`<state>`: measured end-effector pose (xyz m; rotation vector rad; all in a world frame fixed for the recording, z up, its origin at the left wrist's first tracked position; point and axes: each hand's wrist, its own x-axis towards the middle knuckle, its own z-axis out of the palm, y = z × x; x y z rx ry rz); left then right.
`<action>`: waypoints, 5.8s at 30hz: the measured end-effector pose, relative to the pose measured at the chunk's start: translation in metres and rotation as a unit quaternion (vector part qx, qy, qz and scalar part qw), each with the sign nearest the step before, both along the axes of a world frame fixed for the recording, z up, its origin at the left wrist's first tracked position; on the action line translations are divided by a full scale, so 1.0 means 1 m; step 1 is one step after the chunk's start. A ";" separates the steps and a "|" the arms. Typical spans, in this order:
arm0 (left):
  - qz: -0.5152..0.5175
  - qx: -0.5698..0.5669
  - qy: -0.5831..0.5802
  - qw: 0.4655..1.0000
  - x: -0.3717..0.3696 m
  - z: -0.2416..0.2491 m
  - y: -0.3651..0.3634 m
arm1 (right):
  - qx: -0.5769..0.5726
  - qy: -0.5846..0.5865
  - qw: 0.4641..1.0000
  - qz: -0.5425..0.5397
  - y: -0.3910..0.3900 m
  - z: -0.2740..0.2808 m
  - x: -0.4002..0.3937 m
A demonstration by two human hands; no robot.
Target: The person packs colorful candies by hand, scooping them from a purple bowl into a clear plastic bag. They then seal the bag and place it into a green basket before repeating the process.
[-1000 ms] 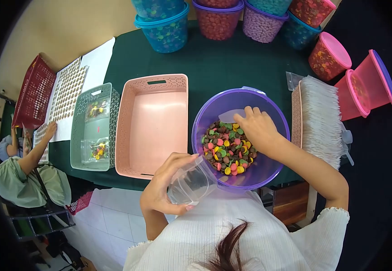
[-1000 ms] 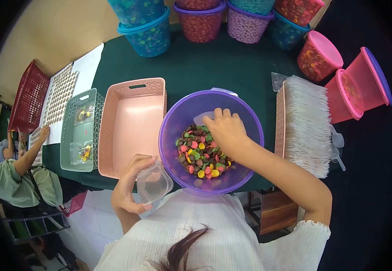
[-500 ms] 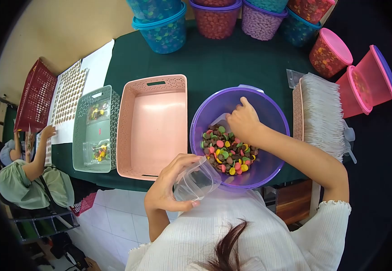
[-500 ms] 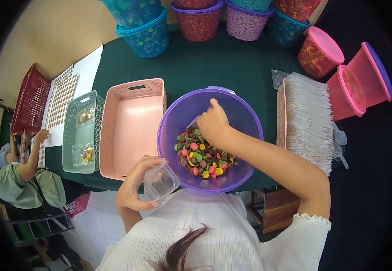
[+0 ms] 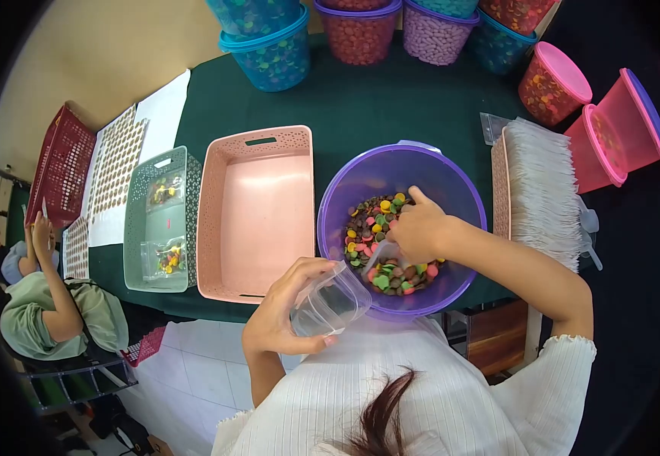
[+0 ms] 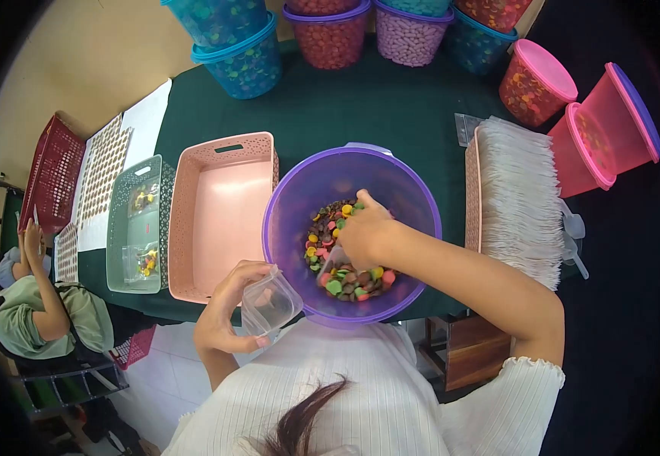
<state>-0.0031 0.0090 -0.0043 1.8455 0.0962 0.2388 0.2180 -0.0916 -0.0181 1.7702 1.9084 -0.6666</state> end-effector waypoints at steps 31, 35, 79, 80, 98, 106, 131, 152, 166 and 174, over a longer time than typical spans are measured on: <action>-0.040 0.080 -0.047 0.995 -0.001 0.007 0.006 | -0.050 0.361 0.887 -0.285 -0.020 -0.004 0.040; 0.041 -0.046 -0.198 0.978 -0.017 0.014 0.001 | 0.060 0.359 0.896 -0.255 -0.023 0.024 0.042; 0.228 0.127 -0.112 0.959 0.083 -0.003 -0.035 | 0.077 -0.332 0.940 -0.012 -0.041 0.059 -0.008; 0.223 0.139 -0.101 0.960 0.082 -0.003 -0.035 | 0.019 -0.293 0.956 -0.011 -0.037 0.041 -0.005; 0.253 0.161 -0.094 0.949 0.084 -0.015 -0.035 | -0.119 -0.057 0.991 -0.026 -0.011 -0.020 0.013; 0.245 0.157 -0.080 0.953 0.082 -0.010 -0.038 | -0.041 -0.159 0.986 -0.014 -0.017 -0.030 0.001; 0.243 0.138 -0.078 0.957 0.082 -0.006 -0.038 | -0.194 0.214 0.939 -0.189 -0.005 -0.004 0.029; 0.215 0.108 -0.120 0.963 0.082 0.000 -0.034 | 0.339 -0.002 0.929 -0.148 -0.033 0.160 0.045; 0.195 0.085 -0.160 0.964 0.089 -0.004 -0.024 | 0.518 -0.225 0.818 -0.111 -0.042 0.157 -0.002; 0.092 -0.572 -0.319 0.750 0.069 -0.004 0.004 | 0.076 -0.240 0.966 -0.055 -0.041 0.011 0.002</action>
